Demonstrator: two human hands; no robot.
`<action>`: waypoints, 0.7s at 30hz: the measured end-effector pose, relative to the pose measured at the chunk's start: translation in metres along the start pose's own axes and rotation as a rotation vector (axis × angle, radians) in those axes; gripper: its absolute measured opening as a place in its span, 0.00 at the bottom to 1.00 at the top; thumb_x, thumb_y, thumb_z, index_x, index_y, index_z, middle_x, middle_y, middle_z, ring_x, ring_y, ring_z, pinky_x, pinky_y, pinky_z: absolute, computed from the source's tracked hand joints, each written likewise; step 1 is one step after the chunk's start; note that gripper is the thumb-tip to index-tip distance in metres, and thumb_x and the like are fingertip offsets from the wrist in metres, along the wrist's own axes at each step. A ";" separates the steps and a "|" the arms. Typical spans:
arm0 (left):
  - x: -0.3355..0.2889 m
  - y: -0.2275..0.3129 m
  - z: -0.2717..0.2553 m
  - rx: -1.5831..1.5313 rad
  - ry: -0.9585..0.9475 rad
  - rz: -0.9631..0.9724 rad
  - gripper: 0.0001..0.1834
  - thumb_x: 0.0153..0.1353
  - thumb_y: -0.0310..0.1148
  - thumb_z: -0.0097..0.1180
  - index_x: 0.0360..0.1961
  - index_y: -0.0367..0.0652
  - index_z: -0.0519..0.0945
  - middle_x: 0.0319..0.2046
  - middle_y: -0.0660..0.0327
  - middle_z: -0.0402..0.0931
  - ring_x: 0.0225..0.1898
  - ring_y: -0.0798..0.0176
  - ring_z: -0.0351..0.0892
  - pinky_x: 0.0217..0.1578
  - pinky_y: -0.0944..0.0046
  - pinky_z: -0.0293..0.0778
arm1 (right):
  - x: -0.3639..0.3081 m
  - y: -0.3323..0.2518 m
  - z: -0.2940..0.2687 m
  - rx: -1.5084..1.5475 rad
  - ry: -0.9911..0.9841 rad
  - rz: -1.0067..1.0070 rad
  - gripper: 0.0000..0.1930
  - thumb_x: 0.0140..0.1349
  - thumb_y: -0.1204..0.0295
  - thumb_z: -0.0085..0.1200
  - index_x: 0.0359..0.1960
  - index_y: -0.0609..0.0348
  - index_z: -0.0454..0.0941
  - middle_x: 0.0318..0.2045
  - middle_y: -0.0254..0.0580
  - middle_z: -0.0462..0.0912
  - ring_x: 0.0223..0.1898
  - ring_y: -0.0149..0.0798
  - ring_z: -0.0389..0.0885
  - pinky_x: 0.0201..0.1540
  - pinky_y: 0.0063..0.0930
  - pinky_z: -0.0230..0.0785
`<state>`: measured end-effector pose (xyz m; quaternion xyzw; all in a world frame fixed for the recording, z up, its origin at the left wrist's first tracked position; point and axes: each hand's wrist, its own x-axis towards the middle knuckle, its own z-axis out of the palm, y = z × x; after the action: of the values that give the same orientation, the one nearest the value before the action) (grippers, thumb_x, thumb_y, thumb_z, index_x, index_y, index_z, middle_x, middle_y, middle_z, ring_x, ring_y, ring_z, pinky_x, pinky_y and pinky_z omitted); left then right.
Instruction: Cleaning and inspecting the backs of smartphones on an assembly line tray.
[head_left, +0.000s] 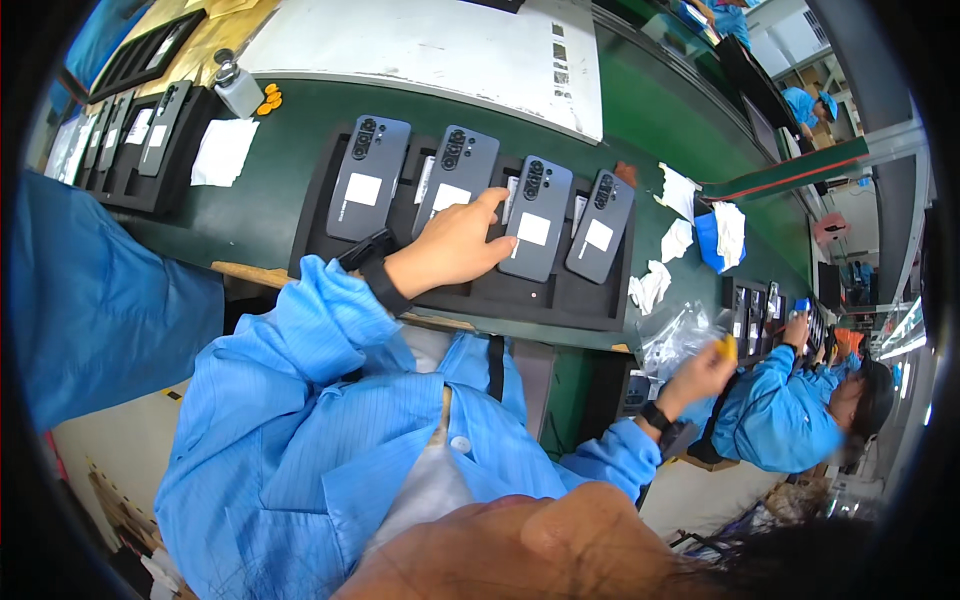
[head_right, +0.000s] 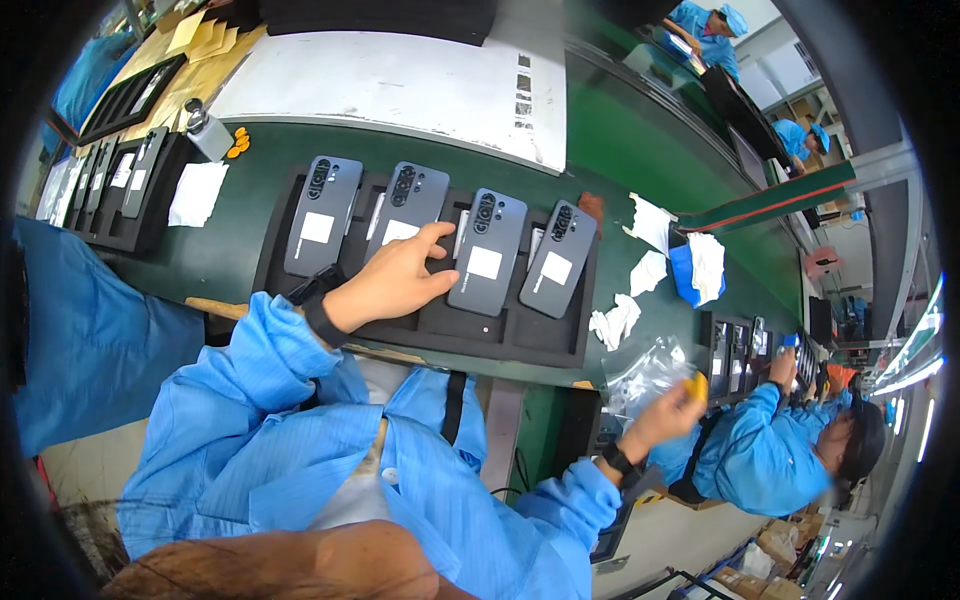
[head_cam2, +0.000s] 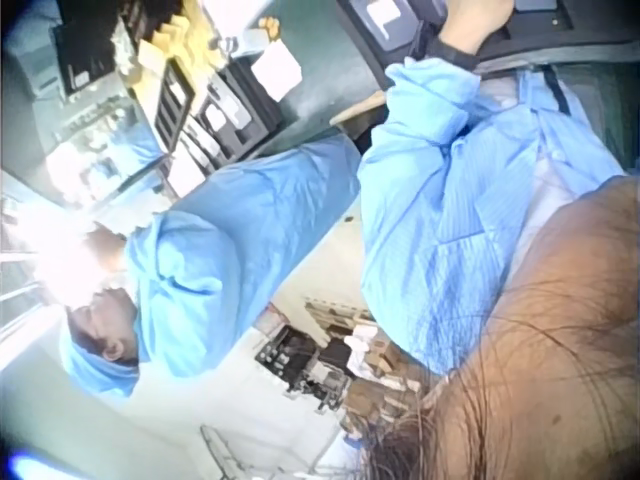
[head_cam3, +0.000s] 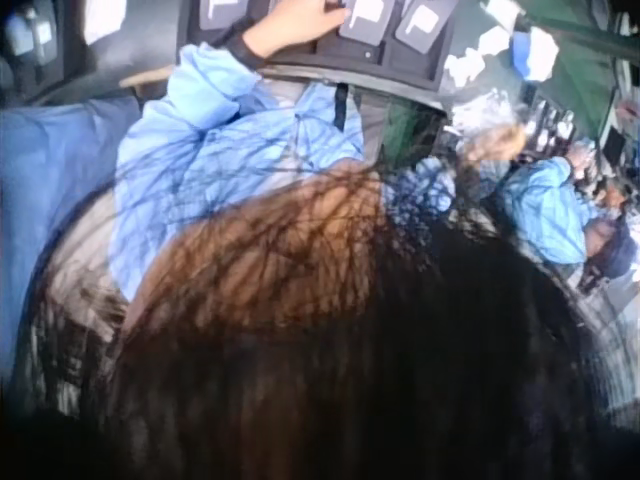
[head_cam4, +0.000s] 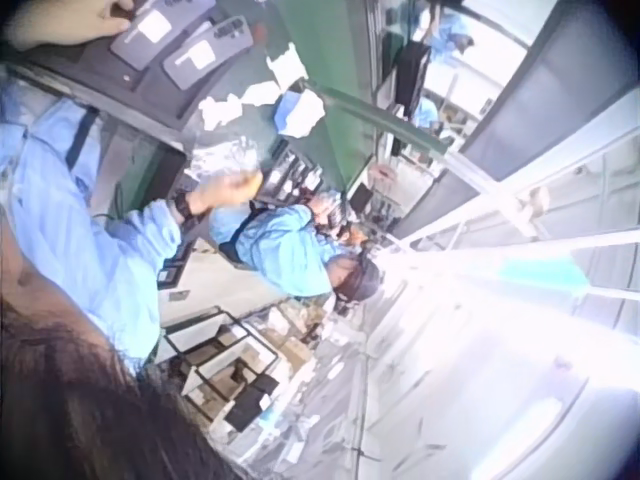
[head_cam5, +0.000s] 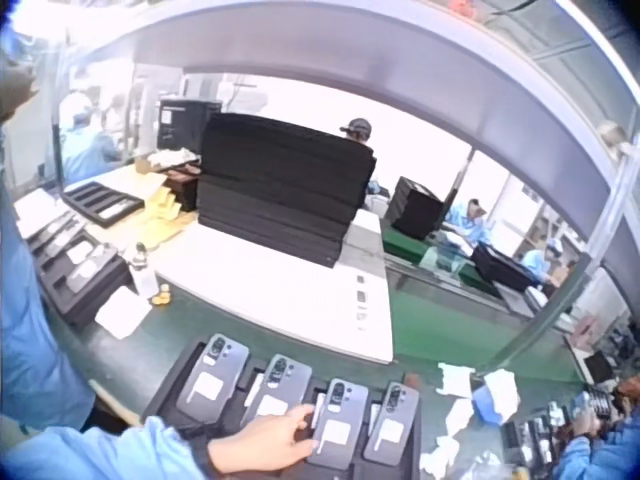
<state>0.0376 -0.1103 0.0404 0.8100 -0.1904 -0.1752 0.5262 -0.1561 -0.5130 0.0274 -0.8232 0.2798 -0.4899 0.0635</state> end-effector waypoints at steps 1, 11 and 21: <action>0.009 -0.005 0.007 0.118 0.011 0.020 0.34 0.61 0.35 0.63 0.66 0.34 0.65 0.45 0.43 0.81 0.38 0.55 0.86 0.39 0.60 0.79 | -0.021 0.018 0.019 -0.044 -0.195 0.050 0.13 0.65 0.76 0.57 0.49 0.68 0.78 0.38 0.52 0.83 0.39 0.51 0.82 0.43 0.39 0.74; 0.055 -0.005 0.044 -0.250 0.171 -0.080 0.29 0.59 0.36 0.66 0.55 0.27 0.72 0.24 0.54 0.80 0.17 0.65 0.77 0.17 0.62 0.70 | -0.055 0.014 0.044 -0.197 -0.332 -0.017 0.13 0.62 0.77 0.52 0.48 0.69 0.75 0.41 0.63 0.76 0.45 0.64 0.72 0.48 0.53 0.65; 0.040 -0.019 0.022 -0.692 -0.097 -0.022 0.10 0.71 0.28 0.53 0.48 0.33 0.76 0.41 0.62 0.81 0.40 0.73 0.79 0.42 0.69 0.76 | -0.044 -0.007 0.026 -0.027 -0.214 -0.069 0.27 0.63 0.70 0.56 0.63 0.67 0.69 0.55 0.60 0.74 0.55 0.61 0.71 0.58 0.48 0.62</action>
<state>0.0644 -0.1403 0.0116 0.5762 -0.1358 -0.2731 0.7582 -0.1473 -0.4885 -0.0177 -0.8807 0.2496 -0.3974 0.0648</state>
